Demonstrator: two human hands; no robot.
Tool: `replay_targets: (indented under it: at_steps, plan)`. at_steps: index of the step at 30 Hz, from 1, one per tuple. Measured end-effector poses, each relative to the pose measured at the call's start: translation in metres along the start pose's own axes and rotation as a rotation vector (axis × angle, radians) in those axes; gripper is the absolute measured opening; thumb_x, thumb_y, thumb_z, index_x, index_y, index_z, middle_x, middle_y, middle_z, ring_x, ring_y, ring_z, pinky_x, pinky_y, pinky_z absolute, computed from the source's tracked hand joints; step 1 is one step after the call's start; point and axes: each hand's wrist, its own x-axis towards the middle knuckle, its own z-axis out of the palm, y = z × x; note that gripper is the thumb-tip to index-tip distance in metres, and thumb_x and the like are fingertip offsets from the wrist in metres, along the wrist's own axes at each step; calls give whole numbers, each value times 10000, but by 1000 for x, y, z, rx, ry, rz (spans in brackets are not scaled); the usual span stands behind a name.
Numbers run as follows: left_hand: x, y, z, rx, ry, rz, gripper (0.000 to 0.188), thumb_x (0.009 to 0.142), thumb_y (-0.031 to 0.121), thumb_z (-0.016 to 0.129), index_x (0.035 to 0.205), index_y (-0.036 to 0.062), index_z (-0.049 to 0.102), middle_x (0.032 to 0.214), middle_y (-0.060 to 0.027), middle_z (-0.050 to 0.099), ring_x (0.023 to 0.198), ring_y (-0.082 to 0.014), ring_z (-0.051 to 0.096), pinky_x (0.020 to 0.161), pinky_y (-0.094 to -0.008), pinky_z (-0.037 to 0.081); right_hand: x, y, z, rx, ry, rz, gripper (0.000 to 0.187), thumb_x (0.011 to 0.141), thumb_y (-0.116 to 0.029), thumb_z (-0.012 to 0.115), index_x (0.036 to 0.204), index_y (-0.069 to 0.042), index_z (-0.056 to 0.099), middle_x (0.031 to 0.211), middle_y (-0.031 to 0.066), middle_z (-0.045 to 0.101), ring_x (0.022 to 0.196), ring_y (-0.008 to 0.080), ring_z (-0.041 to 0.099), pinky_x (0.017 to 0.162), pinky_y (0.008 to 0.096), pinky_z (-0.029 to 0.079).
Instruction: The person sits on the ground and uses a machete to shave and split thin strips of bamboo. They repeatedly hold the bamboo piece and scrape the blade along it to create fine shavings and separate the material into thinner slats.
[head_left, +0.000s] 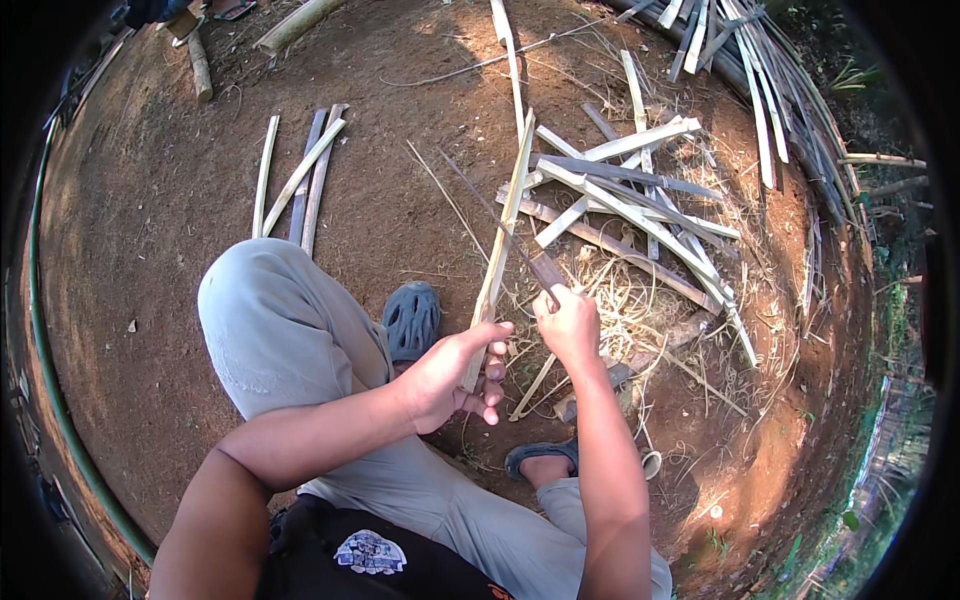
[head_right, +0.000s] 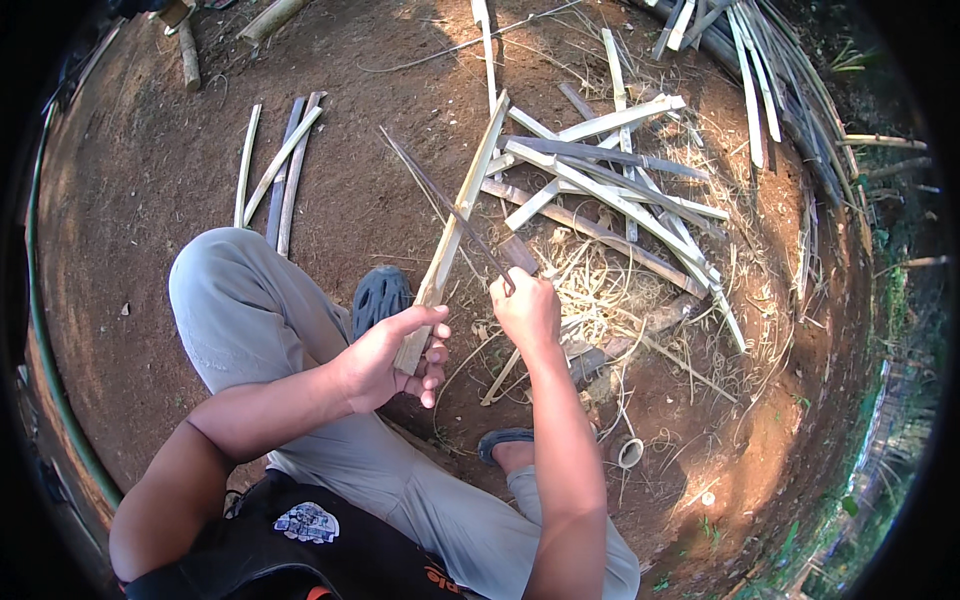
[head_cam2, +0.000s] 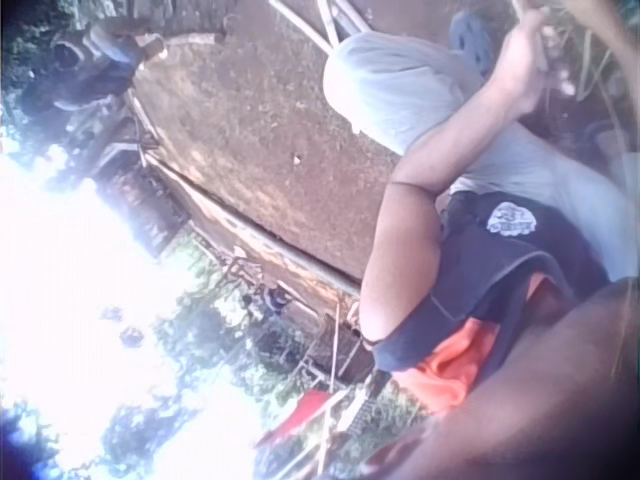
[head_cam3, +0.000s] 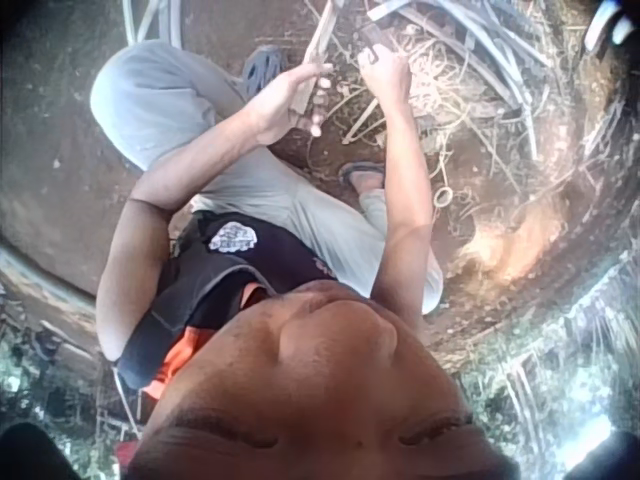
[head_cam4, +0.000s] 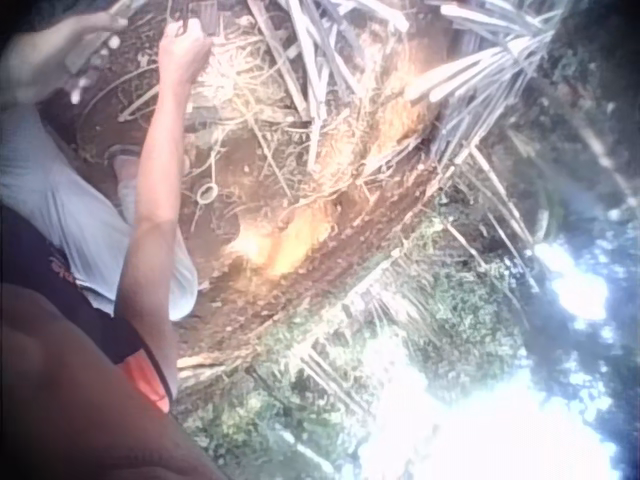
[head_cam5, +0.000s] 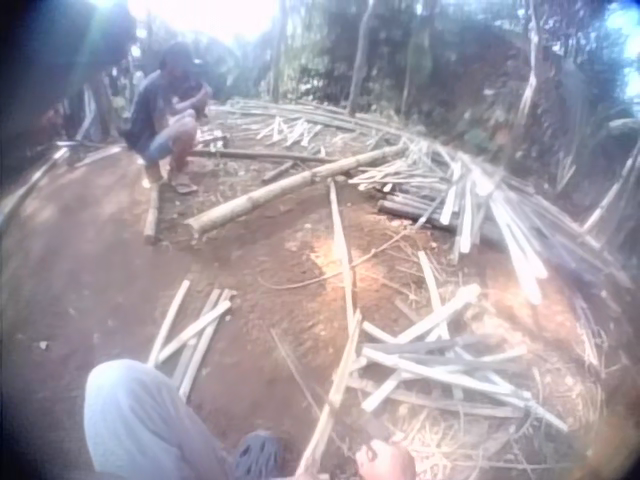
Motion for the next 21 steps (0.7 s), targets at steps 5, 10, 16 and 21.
replay_targets:
  at_steps: [5, 10, 16, 21]
  plan:
    - [6, -3, -1, -32, 113, 14, 256, 1057, 349, 488, 963, 111, 478, 718, 19, 426, 549, -139, 445, 479, -322, 415, -15, -7, -5, 26, 9, -32, 187, 864, -216, 692, 780, -53, 655, 700, 178, 671, 650, 384, 673, 616, 457, 534]
    - [-3, -13, 0, 144, 88, 122, 367, 1080, 436, 438, 911, 111, 450, 678, 22, 415, 491, -87, 350, 415, -273, 268, -35, -24, -33, -28, 60, -305, 153, 823, -161, 735, 816, -52, 628, 693, 142, 648, 612, 350, 651, 561, 427, 507]
    - [-15, -27, 26, 300, -29, 334, 341, 1090, 370, 457, 908, 84, 495, 674, 19, 469, 498, -63, 403, 447, -244, 355, -56, -47, -111, -103, 98, -462, 167, 772, -93, 735, 777, -46, 575, 657, 131, 595, 585, 335, 629, 542, 408, 501]
    - [-12, -30, 49, 361, -187, 270, 454, 1085, 413, 455, 802, 66, 527, 645, 9, 487, 497, -79, 432, 443, -257, 360, -71, -45, -160, -340, 172, -579, 173, 798, -96, 735, 750, -70, 571, 626, 89, 568, 564, 294, 621, 541, 401, 493]
